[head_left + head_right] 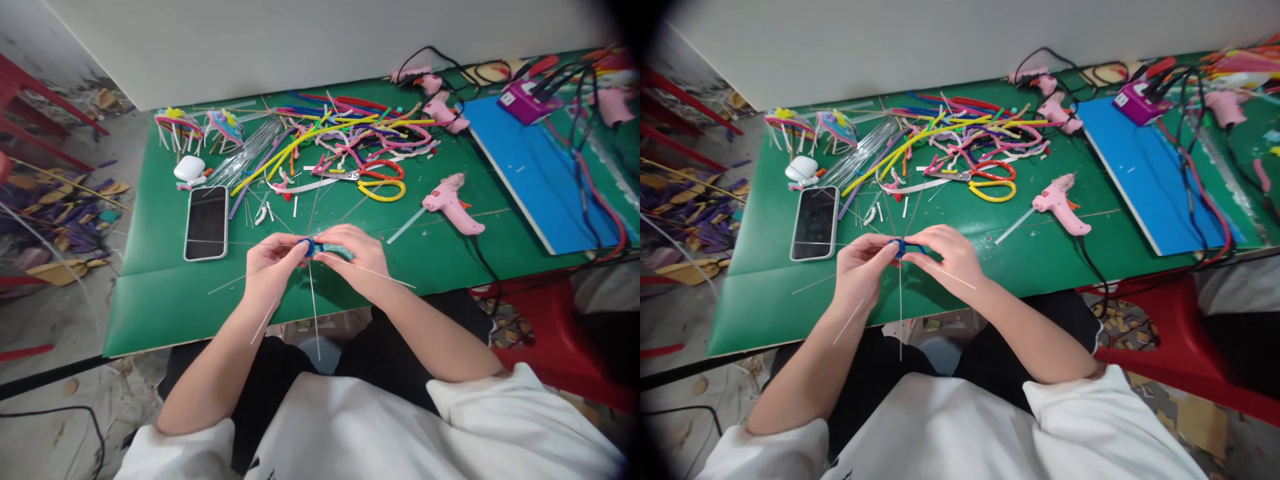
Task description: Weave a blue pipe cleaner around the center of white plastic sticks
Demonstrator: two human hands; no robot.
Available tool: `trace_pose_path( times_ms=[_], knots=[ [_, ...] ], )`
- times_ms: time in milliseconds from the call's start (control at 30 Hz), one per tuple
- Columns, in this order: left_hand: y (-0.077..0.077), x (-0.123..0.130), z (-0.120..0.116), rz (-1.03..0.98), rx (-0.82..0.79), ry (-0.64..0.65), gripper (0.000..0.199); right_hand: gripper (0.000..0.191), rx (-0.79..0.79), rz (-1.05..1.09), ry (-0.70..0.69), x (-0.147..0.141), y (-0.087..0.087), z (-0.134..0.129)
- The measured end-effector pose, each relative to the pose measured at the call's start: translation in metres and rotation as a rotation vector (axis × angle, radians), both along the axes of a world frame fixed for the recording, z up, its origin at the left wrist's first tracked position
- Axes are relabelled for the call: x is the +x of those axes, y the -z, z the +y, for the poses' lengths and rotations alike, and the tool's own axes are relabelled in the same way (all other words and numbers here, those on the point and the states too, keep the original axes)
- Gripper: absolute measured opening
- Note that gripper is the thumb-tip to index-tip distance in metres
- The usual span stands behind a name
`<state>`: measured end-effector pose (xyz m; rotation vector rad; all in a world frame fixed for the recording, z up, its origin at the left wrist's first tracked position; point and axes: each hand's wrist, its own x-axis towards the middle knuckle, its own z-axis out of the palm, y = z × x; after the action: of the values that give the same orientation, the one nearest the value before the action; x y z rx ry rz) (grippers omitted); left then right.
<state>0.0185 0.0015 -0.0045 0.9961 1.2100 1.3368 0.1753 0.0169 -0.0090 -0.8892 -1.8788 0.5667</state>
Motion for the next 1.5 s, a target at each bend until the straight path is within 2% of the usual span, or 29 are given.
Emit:
trace_pose_path(
  times_ms=[167,333,400,467,600,700,833,967,1167,1400,1500],
  knots=[
    [0.001,0.003,-0.004,0.039,0.083,-0.073,0.011,0.007,-0.014,0.109,0.099,-0.012,0.004,-0.006],
    [0.006,0.009,-0.009,0.137,0.147,-0.157,0.009,0.005,-0.137,0.143,0.158,-0.018,0.001,-0.012],
    [0.006,0.011,-0.01,0.177,0.161,-0.149,0.011,0.006,-0.22,0.171,0.172,-0.017,0.0,-0.012],
    [0.006,0.008,-0.009,0.195,0.164,-0.055,0.019,0.008,-0.329,0.222,0.165,-0.015,-0.001,-0.008],
    [-0.002,-0.011,-0.003,0.211,0.093,0.331,0.048,0.01,-0.529,0.335,0.126,-0.003,-0.006,0.005],
    [-0.01,-0.029,0.003,0.176,-0.003,0.463,0.043,0.013,-0.632,0.326,0.058,0.007,-0.009,0.013],
    [-0.018,-0.037,0.006,0.078,-0.123,0.459,0.033,0.013,-0.705,0.24,-0.031,0.013,-0.012,0.015],
    [-0.02,-0.027,0.004,0.074,-0.177,0.467,0.034,0.013,-0.707,0.162,-0.11,0.011,-0.014,0.014],
    [-0.009,-0.012,0.002,0.256,-0.153,0.256,0.024,0.013,-0.711,0.119,-0.157,0.008,-0.009,0.012],
    [0.001,-0.011,0.004,0.196,-0.121,0.176,0.016,0.016,-0.88,0.225,-0.232,0.011,-0.007,0.017],
    [0.002,-0.01,0.005,0.201,-0.126,0.157,0.015,0.018,-0.894,0.228,-0.219,0.012,-0.007,0.019]
  ],
)
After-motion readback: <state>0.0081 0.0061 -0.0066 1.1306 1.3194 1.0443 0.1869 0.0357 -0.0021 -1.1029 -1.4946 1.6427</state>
